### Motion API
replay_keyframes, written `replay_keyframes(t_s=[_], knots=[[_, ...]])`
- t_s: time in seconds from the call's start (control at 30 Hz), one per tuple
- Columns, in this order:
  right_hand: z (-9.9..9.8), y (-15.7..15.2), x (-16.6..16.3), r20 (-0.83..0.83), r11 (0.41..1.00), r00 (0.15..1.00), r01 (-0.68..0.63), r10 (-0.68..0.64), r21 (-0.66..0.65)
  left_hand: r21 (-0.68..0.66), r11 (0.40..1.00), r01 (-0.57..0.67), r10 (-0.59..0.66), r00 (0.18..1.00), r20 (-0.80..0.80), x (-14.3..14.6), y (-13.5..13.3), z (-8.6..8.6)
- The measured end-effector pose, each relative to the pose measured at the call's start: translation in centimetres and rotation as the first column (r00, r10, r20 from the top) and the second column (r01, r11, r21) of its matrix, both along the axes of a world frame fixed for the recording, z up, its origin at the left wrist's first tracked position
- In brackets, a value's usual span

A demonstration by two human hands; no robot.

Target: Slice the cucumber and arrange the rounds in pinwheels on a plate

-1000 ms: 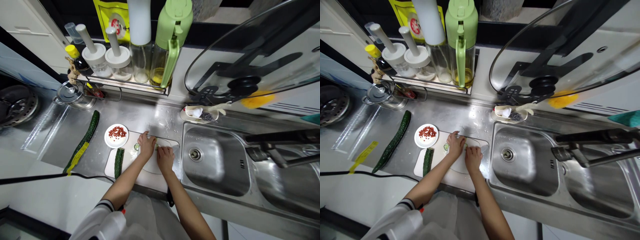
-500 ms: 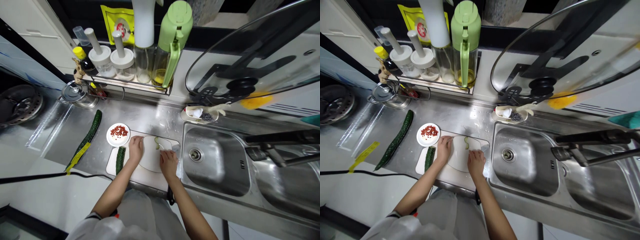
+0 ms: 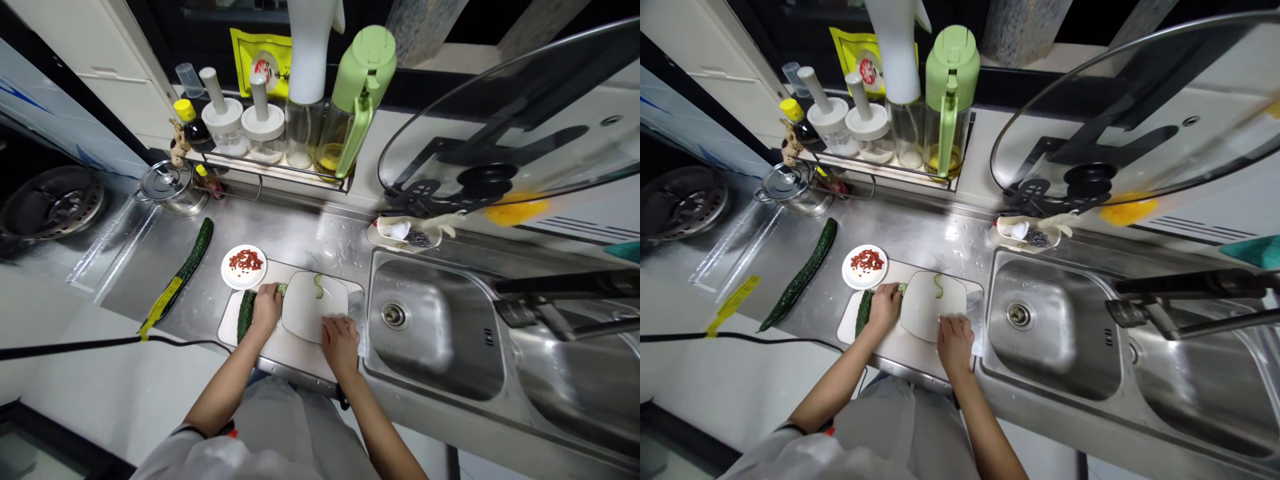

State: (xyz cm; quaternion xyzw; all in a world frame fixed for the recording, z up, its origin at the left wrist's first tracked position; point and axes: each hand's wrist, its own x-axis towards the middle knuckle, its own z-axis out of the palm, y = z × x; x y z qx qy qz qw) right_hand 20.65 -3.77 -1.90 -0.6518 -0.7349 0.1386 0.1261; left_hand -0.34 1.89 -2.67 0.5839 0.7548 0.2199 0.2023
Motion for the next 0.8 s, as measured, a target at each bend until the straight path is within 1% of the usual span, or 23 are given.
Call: replay_keyframes(t_s=[0.13, 0.27, 0.4, 0.53, 0.67, 0.8], knots=[[0.0, -0.2, 0.0, 0.001, 1.000, 1.000, -0.001, 0.001, 0.007, -0.018, 1.000, -0.015, 0.015, 1.000, 0.016, 0.3, 0.4, -0.5], [-0.1, -0.4, 0.0, -0.006, 1.000, 1.000, 0.000, 0.000, 0.004, -0.023, 1.000, -0.008, 0.009, 1.000, 0.014, 0.3, 0.5, -0.5], [-0.1, -0.5, 0.1, -0.006, 1.000, 1.000, -0.002, 0.002, 0.007, -0.004, 1.000, -0.005, 0.005, 1.000, -0.002, 0.3, 0.4, -0.2], [0.0, -0.4, 0.0, -0.004, 1.000, 1.000, -0.009, 0.009, -0.005, 0.009, 1.000, -0.027, 0.027, 1.000, 0.008, 0.4, 0.4, 0.3], [0.1, -0.3, -0.2, -0.028, 1.000, 1.000, -0.012, 0.011, -0.017, -0.007, 0.998, -0.062, 0.062, 0.997, 0.054, 0.3, 0.4, 0.7], [0.0, -0.1, -0.3, -0.103, 0.999, 0.995, -0.004, 0.001, -0.035, -0.052, 0.993, -0.110, 0.116, 0.984, 0.133, -0.3, 0.2, 1.5]])
